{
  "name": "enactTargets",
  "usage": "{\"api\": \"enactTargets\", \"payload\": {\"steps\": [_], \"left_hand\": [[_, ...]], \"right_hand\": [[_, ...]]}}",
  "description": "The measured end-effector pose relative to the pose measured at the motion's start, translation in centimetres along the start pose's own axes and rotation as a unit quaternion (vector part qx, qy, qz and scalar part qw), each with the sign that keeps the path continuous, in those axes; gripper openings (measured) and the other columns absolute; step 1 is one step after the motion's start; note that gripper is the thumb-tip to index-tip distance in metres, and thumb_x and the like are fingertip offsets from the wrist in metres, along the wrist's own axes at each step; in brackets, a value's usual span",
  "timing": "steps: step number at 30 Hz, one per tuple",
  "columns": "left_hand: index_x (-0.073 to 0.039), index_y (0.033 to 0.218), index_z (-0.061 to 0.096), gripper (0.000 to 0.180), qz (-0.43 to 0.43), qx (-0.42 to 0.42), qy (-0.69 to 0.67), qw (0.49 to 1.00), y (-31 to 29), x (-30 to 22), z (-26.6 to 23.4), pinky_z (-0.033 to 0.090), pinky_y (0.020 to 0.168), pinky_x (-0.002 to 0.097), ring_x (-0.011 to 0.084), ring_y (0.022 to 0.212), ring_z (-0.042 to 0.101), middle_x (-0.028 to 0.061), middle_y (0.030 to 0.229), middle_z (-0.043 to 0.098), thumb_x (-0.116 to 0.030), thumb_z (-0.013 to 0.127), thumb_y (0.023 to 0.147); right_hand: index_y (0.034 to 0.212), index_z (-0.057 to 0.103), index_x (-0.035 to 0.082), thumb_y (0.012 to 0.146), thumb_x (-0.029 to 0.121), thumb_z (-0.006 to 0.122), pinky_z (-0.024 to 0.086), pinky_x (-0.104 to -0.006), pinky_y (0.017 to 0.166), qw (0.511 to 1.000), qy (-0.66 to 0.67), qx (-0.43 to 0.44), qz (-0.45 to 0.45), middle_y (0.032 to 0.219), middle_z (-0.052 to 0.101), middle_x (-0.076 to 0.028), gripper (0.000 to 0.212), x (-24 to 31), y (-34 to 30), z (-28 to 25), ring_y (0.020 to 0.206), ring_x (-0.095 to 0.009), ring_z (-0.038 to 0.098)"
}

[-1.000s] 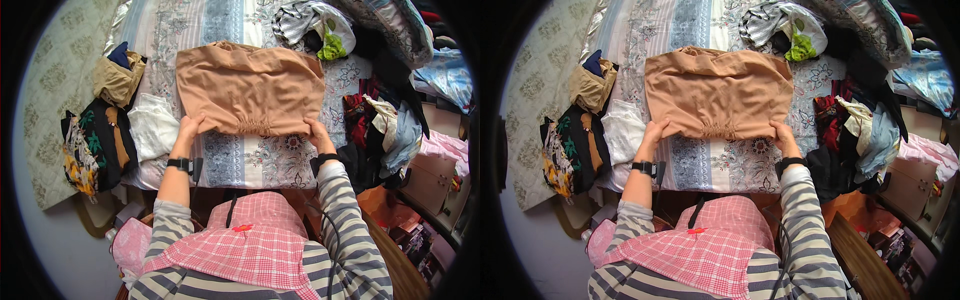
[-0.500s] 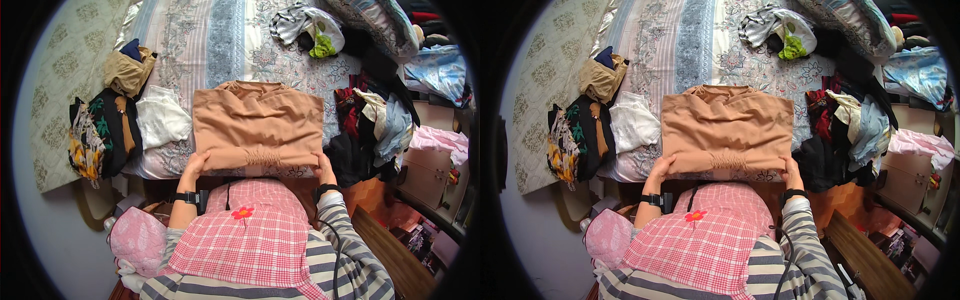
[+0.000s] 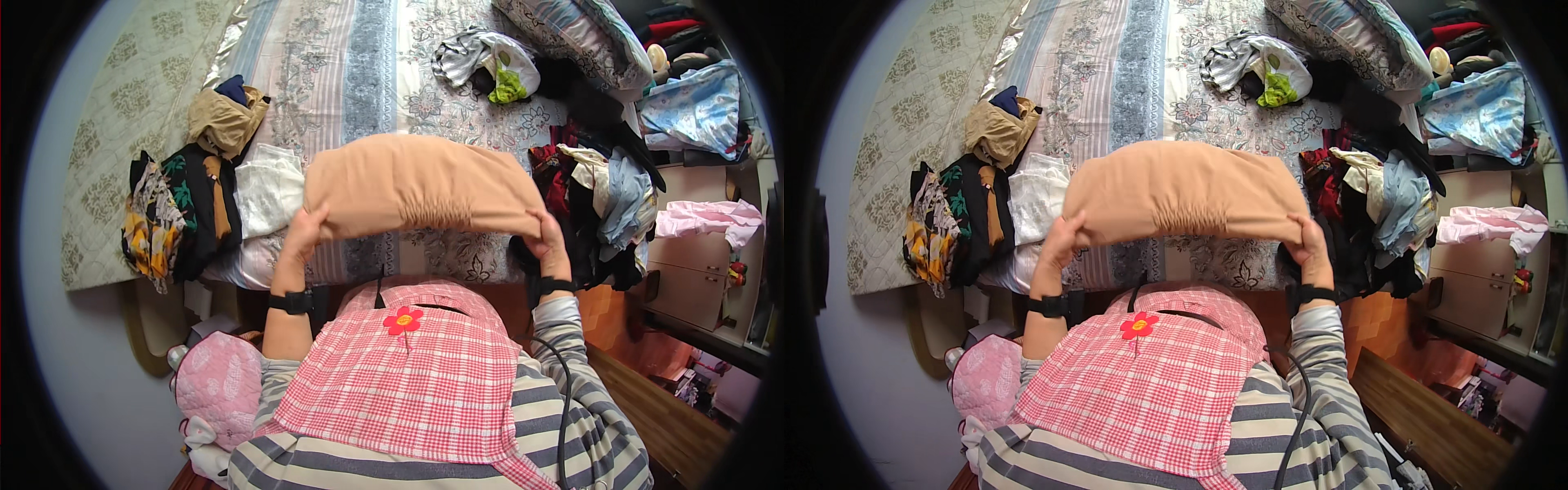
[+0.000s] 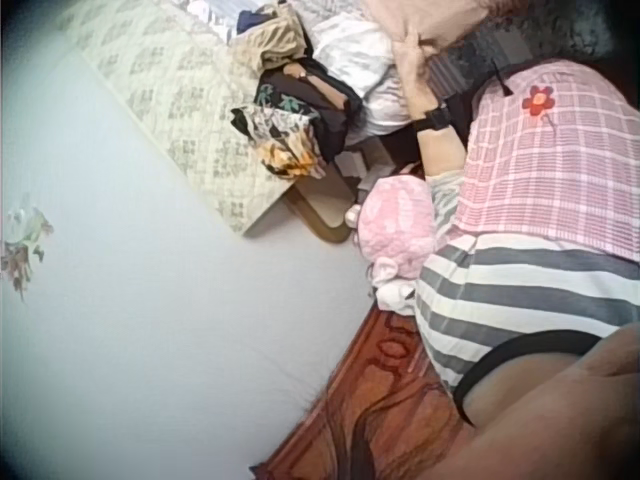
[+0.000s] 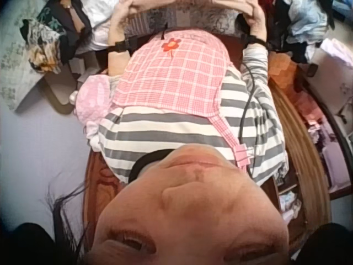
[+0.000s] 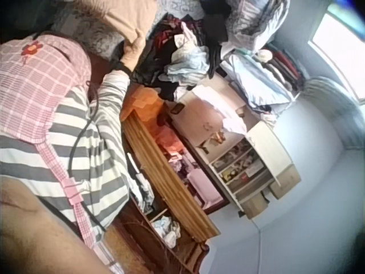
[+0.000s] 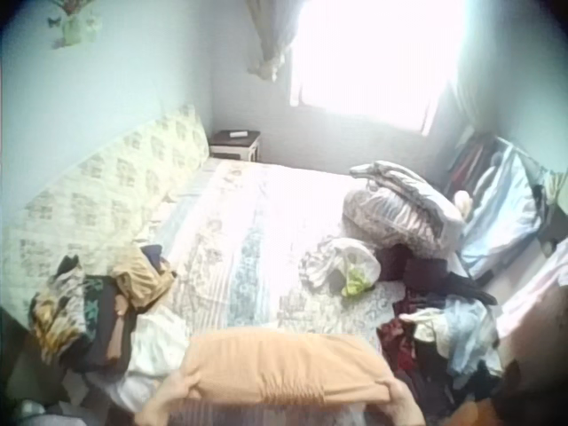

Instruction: The person folds a floral dress, a pair of navy pants, a patterned shirt, a beige top, and a brown dress by hand on a bed.

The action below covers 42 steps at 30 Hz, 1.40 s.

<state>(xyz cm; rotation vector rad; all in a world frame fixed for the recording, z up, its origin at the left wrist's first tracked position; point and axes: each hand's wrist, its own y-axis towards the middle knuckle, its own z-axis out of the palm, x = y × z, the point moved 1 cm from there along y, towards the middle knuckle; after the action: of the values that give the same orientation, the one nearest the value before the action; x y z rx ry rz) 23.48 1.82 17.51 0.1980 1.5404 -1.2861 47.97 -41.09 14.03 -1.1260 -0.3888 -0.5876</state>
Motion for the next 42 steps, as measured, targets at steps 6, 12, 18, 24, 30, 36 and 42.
{"api": "enactTargets", "payload": {"steps": [6,12,18,24,30,36,42], "left_hand": [[0.008,0.11,0.061,0.03,-0.113,-0.055,0.207,0.97,0.7,14.3,-2.7,0.05,0.074,0.0357,0.0238,0.086,0.063,0.0154,0.1,0.066,-0.013,0.059,0.088],[0.006,0.106,0.061,0.023,-0.109,-0.073,0.131,0.983,-0.4,12.4,-0.2,0.05,0.057,0.0334,0.0184,0.068,0.062,0.0091,0.085,0.066,-0.008,0.053,0.09],[0.004,0.11,0.059,0.025,-0.12,0.031,-0.005,0.992,-2.2,7.0,3.2,0.053,0.072,0.0304,0.0182,0.081,0.065,0.0094,0.097,0.065,-0.004,0.049,0.089],[-0.005,0.078,0.06,0.011,-0.164,0.137,-0.177,0.961,-2.0,6.4,2.9,0.045,0.053,0.0253,0.0129,0.053,0.052,0.0017,0.065,0.058,-0.005,0.05,0.081],[-0.003,0.088,0.064,0.016,-0.184,0.094,-0.239,0.949,-1.5,9.1,2.1,0.051,0.059,0.0264,0.0142,0.065,0.063,0.0033,0.073,0.065,-0.019,0.058,0.091],[0.001,0.114,0.053,0.024,-0.165,0.07,-0.274,0.945,-1.3,6.7,3.2,0.058,0.07,0.0319,0.0178,0.079,0.067,0.0087,0.097,0.065,-0.013,0.053,0.095],[-0.003,0.117,0.051,0.025,-0.136,0.085,-0.369,0.916,-1.7,1.4,5.9,0.058,0.075,0.0338,0.0202,0.09,0.066,0.0091,0.103,0.064,-0.012,0.054,0.093]], "right_hand": [[0.107,0.057,0.003,0.08,0.01,0.061,0.053,-0.0312,0.048,0.979,-0.027,-0.145,0.144,0.089,0.064,-0.01,0.028,-7.9,1.0,-7.3,0.069,-0.025,0.065],[0.101,0.06,-0.002,0.079,0.011,0.062,0.052,-0.0322,0.063,0.967,-0.194,-0.163,-0.035,0.085,0.064,-0.008,0.026,-7.3,2.3,-1.0,0.074,-0.02,0.063],[0.106,0.06,-0.001,0.079,0.011,0.057,0.05,-0.0343,0.074,0.812,-0.51,0.08,-0.273,0.093,0.067,-0.015,0.03,-9.0,-1.7,18.3,0.083,-0.025,0.063],[0.103,0.052,0.002,0.072,0.012,0.062,0.048,-0.0456,0.072,0.649,-0.63,0.333,-0.265,0.088,0.062,-0.024,0.034,-19.2,-4.4,22.8,0.08,-0.041,0.06],[0.114,0.056,0.003,0.081,0.022,0.063,0.05,-0.037,0.061,0.679,-0.58,0.448,-0.052,0.083,0.065,-0.015,0.039,-17.4,-4.4,22.0,0.071,-0.024,0.063],[0.121,0.056,0.008,0.088,0.041,0.059,0.046,-0.0247,0.063,0.91,-0.403,0.092,-0.039,0.089,0.061,-0.003,0.046,-16.2,2.8,12.4,0.069,-0.01,0.053],[0.139,0.037,0.003,0.078,0.076,0.049,0.04,-0.0434,0.097,0.916,-0.09,0.109,0.375,0.125,0.052,-0.018,0.095,-17.9,1.3,11.3,0.113,-0.027,0.051]]}}
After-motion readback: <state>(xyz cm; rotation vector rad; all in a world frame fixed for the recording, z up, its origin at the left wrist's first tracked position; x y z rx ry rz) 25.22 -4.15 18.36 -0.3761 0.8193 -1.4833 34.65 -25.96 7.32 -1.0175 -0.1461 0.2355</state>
